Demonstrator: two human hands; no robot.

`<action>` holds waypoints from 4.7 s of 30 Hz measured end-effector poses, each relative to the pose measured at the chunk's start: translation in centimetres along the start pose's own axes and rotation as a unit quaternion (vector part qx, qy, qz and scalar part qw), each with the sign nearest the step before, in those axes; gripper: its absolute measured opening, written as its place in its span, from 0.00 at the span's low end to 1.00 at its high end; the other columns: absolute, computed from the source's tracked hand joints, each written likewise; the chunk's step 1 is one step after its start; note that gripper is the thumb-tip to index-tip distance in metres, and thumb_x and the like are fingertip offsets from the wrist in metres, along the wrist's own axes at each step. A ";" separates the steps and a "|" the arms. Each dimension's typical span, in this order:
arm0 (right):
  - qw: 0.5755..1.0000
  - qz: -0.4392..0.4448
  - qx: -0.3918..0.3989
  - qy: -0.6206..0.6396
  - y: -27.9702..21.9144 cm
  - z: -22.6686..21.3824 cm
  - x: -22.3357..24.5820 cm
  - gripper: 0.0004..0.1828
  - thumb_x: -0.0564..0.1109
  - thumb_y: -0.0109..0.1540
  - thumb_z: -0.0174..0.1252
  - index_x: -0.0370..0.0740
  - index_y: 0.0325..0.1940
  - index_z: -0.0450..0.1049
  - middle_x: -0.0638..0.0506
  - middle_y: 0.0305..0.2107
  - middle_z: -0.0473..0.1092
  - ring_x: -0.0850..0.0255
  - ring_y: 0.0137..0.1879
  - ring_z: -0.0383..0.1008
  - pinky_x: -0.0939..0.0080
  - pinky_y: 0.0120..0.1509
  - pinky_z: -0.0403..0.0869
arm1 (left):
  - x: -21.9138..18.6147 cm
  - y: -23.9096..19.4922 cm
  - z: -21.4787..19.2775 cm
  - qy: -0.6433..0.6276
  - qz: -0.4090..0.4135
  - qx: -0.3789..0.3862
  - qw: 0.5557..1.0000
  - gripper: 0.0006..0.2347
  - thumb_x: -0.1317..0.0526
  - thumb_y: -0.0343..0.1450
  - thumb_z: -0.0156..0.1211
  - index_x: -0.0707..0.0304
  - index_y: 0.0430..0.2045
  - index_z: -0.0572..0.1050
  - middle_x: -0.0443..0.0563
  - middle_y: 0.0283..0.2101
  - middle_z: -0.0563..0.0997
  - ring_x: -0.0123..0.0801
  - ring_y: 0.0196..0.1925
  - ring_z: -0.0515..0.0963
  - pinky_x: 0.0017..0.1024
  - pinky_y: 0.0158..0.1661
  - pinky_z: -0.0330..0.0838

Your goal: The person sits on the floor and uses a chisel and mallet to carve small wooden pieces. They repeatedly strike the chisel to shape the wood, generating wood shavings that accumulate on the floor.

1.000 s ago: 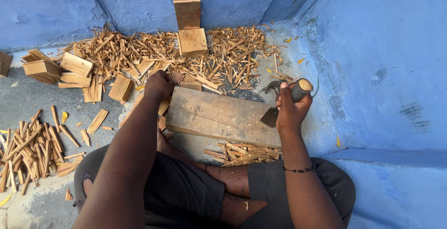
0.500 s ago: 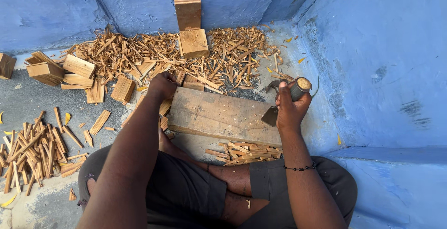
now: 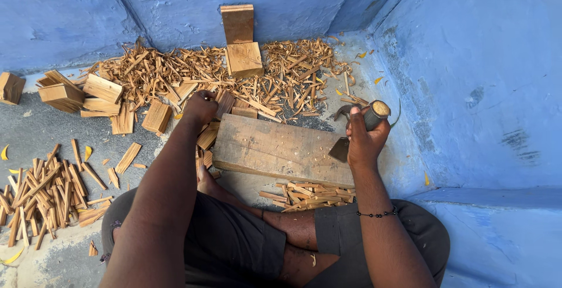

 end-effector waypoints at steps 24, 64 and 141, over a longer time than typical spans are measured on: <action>0.999 -0.022 0.027 -0.040 0.0 0.4 0.0 0.10 0.43 0.65 0.64 0.42 0.36 0.68 0.56 0.23 0.68 0.71 0.25 0.67 0.69 0.29 0.69 | -7.5 -6.3 0.9 0.234 0.169 0.143 0.947 0.12 0.55 0.72 0.61 0.61 0.44 0.72 0.62 0.46 0.81 0.51 0.51 0.81 0.47 0.53 0.74; 0.998 -0.024 0.023 -0.059 0.3 0.6 -0.2 0.09 0.39 0.65 0.63 0.41 0.35 0.68 0.56 0.23 0.68 0.72 0.24 0.67 0.69 0.30 0.70 | -9.7 -13.2 -2.2 0.283 0.151 0.187 0.928 0.34 0.40 0.56 0.75 0.66 0.49 0.76 0.62 0.54 0.79 0.51 0.58 0.79 0.44 0.58 0.75; 0.987 0.056 0.141 0.055 -2.3 2.8 -0.3 0.12 0.42 0.64 0.66 0.43 0.35 0.66 0.53 0.24 0.68 0.67 0.28 0.70 0.63 0.33 0.73 | -13.4 -18.7 6.3 -0.108 0.218 0.265 0.933 0.08 0.65 0.70 0.63 0.60 0.40 0.75 0.53 0.38 0.83 0.36 0.40 0.84 0.36 0.44 0.82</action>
Point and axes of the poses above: each hand's wrist, its own y-axis towards the middle knuckle, its own z-axis out of the palm, x = y × z, the point moved 5 cm from there along y, towards the middle knuckle
